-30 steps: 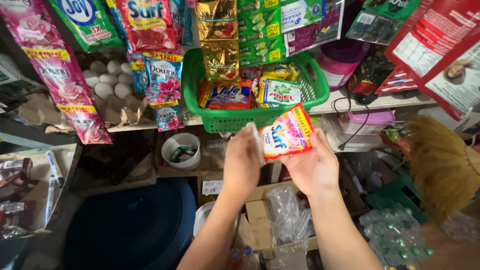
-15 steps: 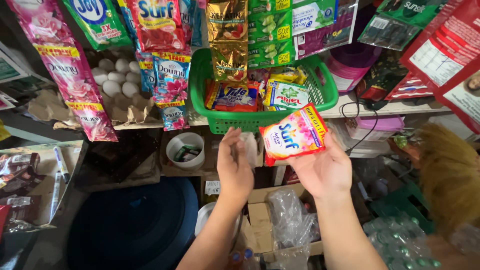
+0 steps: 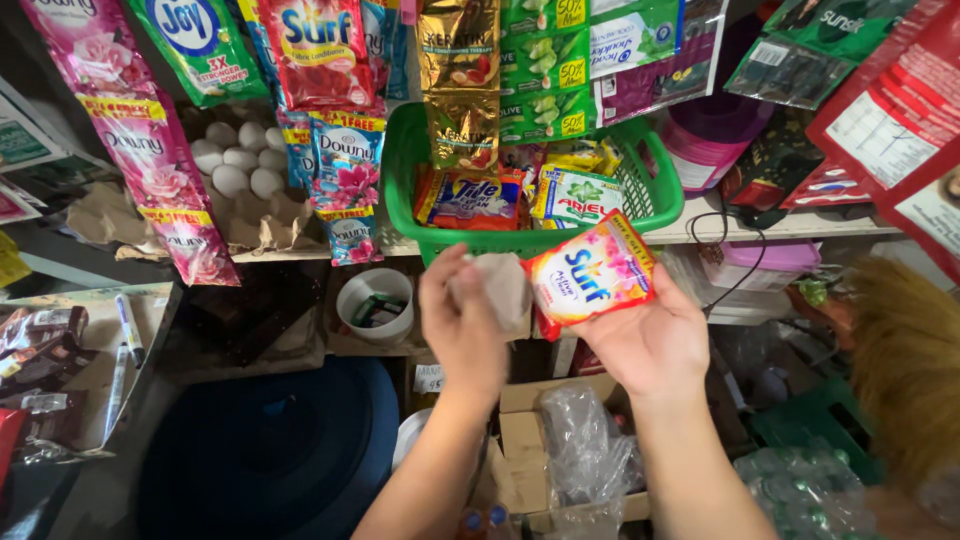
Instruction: The person wipes the surfaces of multiple small detergent and fabric softener packets with a white cloth and places them into a green basket. The person handles packets of Surf, Ariel, Tide, and Downy one at a time, wiping each before stacking them in the basket.
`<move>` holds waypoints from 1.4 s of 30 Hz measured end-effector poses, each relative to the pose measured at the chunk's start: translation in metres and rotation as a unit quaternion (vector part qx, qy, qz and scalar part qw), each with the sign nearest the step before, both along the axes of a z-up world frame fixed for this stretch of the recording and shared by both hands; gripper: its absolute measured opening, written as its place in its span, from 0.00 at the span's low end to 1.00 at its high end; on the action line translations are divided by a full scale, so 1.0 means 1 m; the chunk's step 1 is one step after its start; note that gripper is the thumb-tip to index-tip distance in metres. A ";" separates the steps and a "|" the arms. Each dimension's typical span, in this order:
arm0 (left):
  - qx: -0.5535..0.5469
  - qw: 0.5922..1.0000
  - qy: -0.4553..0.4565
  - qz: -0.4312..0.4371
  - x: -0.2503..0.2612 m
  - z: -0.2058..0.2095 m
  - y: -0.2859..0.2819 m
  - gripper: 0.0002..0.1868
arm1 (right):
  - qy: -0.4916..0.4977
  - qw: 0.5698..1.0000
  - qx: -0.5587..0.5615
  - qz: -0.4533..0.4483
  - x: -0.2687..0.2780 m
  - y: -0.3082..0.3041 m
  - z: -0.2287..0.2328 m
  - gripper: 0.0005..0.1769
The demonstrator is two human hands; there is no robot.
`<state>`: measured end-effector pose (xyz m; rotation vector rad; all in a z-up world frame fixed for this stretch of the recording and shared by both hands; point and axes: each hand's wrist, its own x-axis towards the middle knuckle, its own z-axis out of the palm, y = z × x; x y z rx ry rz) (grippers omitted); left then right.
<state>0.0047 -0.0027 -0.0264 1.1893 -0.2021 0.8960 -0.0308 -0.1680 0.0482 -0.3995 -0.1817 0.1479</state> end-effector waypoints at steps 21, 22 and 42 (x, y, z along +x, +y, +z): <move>0.293 0.931 -0.067 -0.209 -0.037 0.034 -0.033 0.15 | 0.009 0.984 -0.130 -0.122 0.028 -0.007 -0.061 0.10; 0.251 0.939 -0.022 -0.234 -0.039 0.031 -0.035 0.14 | 0.004 0.987 -0.116 -0.109 0.029 -0.007 -0.063 0.09; 0.372 0.920 -0.123 0.007 0.008 0.052 -0.011 0.20 | -0.064 0.995 -0.075 0.032 0.020 -0.005 -0.064 0.04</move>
